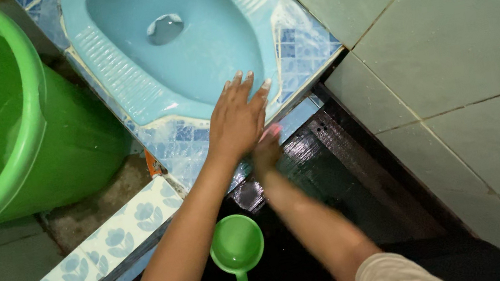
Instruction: The person scrubs the floor tiles and the edges of a squat toilet using a pink sponge and then rinses the surfaces with water using a green scoop from a large green bucket.
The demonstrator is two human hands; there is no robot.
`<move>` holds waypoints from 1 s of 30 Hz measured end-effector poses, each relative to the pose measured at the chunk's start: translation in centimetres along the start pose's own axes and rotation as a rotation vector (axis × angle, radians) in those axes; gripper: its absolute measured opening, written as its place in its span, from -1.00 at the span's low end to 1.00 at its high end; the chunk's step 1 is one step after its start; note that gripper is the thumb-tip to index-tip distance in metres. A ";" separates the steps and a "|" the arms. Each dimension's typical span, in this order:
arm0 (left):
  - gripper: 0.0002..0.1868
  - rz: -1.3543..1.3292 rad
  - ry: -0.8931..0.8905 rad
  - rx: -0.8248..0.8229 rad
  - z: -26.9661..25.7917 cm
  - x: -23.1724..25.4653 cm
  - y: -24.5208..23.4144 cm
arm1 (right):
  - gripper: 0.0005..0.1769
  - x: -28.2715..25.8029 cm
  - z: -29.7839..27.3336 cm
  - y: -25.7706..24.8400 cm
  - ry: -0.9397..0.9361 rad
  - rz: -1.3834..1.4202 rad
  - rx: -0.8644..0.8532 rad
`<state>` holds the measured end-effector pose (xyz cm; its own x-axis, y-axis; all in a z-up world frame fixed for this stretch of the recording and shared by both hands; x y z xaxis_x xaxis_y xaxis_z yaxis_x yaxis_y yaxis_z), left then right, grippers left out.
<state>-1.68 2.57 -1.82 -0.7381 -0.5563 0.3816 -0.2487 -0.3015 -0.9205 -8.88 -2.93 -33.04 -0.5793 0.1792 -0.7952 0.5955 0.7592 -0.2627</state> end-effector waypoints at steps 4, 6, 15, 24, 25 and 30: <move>-0.58 0.009 -0.008 -0.001 0.0 0.1 0.1 | -0.20 -4.2 10.3 -7.6 -0.175 0.573 -0.131; -0.58 -0.022 -0.023 -0.048 0.1 0.2 -0.2 | -0.22 -4.8 10.2 -7.4 -0.150 0.569 -0.119; -0.58 0.001 -0.051 -0.029 0.7 0.5 -0.3 | -0.36 1.1 -2.1 1.9 -0.113 0.361 -0.107; -0.60 0.043 -0.052 -0.030 1.5 0.8 -0.1 | -0.40 -4.3 11.4 -8.4 0.016 0.661 -0.055; -0.60 0.042 -0.052 -0.037 1.3 0.9 0.0 | -0.43 -3.7 9.0 -6.6 0.123 0.622 0.029; -0.59 0.033 -0.048 -0.035 2.2 0.7 0.1 | -0.24 -0.3 -2.4 -0.3 -0.054 0.641 -0.167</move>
<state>-0.89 0.42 -1.48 -0.7157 -0.6020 0.3540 -0.2469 -0.2560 -0.9346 -10.24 -1.77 -31.44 -0.1079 0.5995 -0.7931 0.7165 0.5999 0.3560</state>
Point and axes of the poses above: each hand's wrist, its own z-axis towards the middle knuckle, its own y-axis out of the palm, x = y × z, the point moved 1 cm from there along z, towards the middle knuckle, and after that the axes turned 15 degrees about -x, right-handed, at the moved point
